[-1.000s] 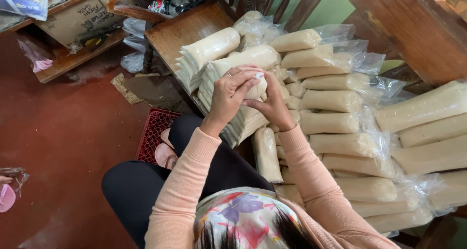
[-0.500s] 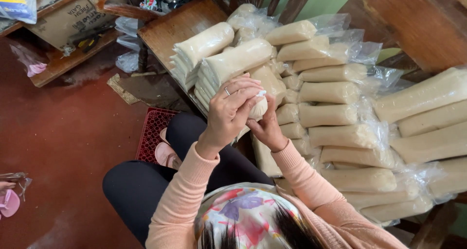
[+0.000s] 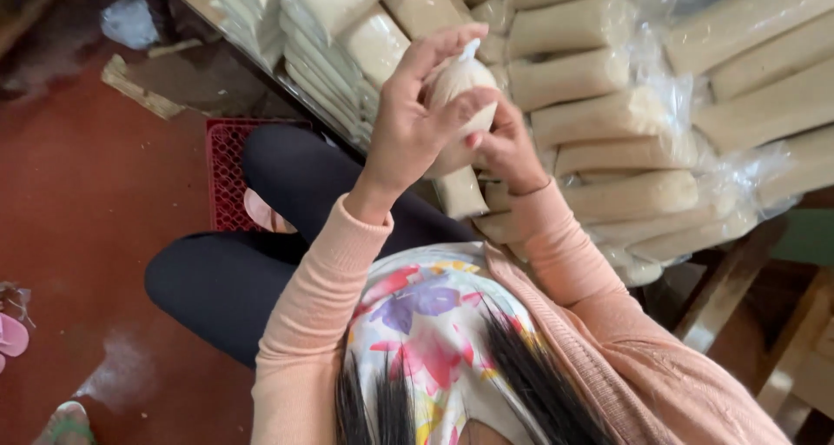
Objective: Manually sealing plastic bags filled with a white substance by twisting and tying the tops.
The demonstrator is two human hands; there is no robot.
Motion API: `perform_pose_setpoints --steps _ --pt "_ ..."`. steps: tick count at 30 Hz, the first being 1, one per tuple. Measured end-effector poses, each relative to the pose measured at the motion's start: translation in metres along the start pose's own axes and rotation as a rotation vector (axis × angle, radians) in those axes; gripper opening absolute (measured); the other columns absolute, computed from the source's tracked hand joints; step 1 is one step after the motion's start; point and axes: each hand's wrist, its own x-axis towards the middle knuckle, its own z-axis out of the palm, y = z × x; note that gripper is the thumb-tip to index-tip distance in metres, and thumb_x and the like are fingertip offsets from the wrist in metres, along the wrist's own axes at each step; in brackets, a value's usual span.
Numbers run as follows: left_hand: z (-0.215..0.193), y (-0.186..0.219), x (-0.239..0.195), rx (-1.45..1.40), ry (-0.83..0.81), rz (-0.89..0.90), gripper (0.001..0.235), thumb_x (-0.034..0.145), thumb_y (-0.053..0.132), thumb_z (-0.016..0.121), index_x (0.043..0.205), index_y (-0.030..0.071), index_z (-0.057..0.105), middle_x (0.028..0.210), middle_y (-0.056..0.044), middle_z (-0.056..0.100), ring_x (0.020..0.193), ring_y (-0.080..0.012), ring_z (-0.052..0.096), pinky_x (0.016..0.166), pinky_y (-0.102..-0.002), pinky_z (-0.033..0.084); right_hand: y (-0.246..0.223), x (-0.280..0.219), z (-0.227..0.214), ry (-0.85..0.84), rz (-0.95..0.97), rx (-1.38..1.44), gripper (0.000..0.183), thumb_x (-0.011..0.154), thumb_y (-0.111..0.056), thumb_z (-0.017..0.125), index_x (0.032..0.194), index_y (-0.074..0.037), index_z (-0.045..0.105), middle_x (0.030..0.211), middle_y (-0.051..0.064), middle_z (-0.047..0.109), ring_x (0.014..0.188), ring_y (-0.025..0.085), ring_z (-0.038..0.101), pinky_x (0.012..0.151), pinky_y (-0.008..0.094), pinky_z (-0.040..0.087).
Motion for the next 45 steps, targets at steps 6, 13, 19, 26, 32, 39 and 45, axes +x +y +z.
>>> perform_pose_setpoints --steps 6,13,19,26,32,39,45 --pt "0.017 -0.020 -0.011 0.121 -0.092 -0.021 0.080 0.081 0.011 0.094 0.147 0.018 0.049 0.144 -0.009 0.064 0.132 -0.0171 0.065 0.116 -0.028 0.050 -0.062 0.002 0.011 0.033 -0.097 -0.072 0.068 0.095 -0.041 0.075 0.142 0.000 0.051 0.133 0.007 0.060 0.121 0.015 0.057 0.106 0.033 0.051" --pt "0.013 -0.013 -0.006 -0.057 0.040 -0.051 0.061 0.086 -0.006 0.091 0.135 0.018 0.063 0.136 0.001 0.067 0.128 -0.0133 0.069 0.112 -0.022 0.054 -0.087 0.010 0.009 -0.083 -0.164 -0.296 0.069 0.096 -0.041 0.074 0.144 0.001 0.048 0.130 0.007 0.058 0.121 0.017 0.052 0.109 0.035 0.047" --pt "0.004 -0.022 -0.005 -0.208 0.252 -0.083 0.061 0.075 -0.001 0.093 0.128 0.009 0.065 0.118 -0.014 0.076 0.113 -0.0183 0.074 0.098 -0.027 0.061 -0.086 -0.002 0.011 -0.117 0.060 -0.443 0.080 0.076 -0.047 0.082 0.135 0.001 0.057 0.121 0.002 0.061 0.111 0.010 0.048 0.092 0.030 0.049" --pt "0.002 -0.161 -0.068 -0.767 0.254 -0.400 0.092 0.062 -0.019 0.089 0.142 0.002 0.049 0.128 -0.015 0.061 0.087 -0.0352 0.071 0.043 -0.045 0.060 -0.025 -0.023 0.003 -0.047 0.072 -0.279 0.068 0.065 -0.022 0.099 0.123 -0.002 0.069 0.107 0.013 0.072 0.101 0.018 0.058 0.088 0.040 0.052" --pt "0.012 -0.109 -0.066 0.011 0.310 -0.302 0.081 0.059 0.009 0.100 0.130 -0.005 0.062 0.121 -0.024 0.070 0.121 -0.0306 0.065 0.101 -0.051 0.053 -0.023 -0.022 0.002 -0.054 0.246 -0.355 0.045 0.069 -0.023 0.097 0.104 -0.011 0.073 0.083 -0.001 0.071 0.079 0.009 0.059 0.065 0.026 0.046" --pt "0.013 -0.115 -0.046 -0.554 0.846 -0.626 0.061 0.059 0.002 0.100 0.108 0.003 0.065 0.088 -0.007 0.070 0.076 -0.0204 0.071 0.066 -0.040 0.060 -0.048 -0.016 0.012 0.026 0.475 -0.054 0.051 0.067 -0.020 0.095 0.111 -0.004 0.075 0.087 0.002 0.072 0.075 0.009 0.064 0.064 0.024 0.052" --pt "0.000 -0.078 -0.021 -0.621 0.774 -0.607 0.054 0.065 0.019 0.099 0.104 0.010 0.063 0.089 -0.004 0.069 0.084 -0.0189 0.072 0.074 -0.040 0.061 -0.029 -0.021 0.020 0.135 0.417 0.157 0.054 0.065 -0.005 0.091 0.115 0.005 0.073 0.079 0.010 0.072 0.063 0.012 0.068 0.055 0.024 0.056"
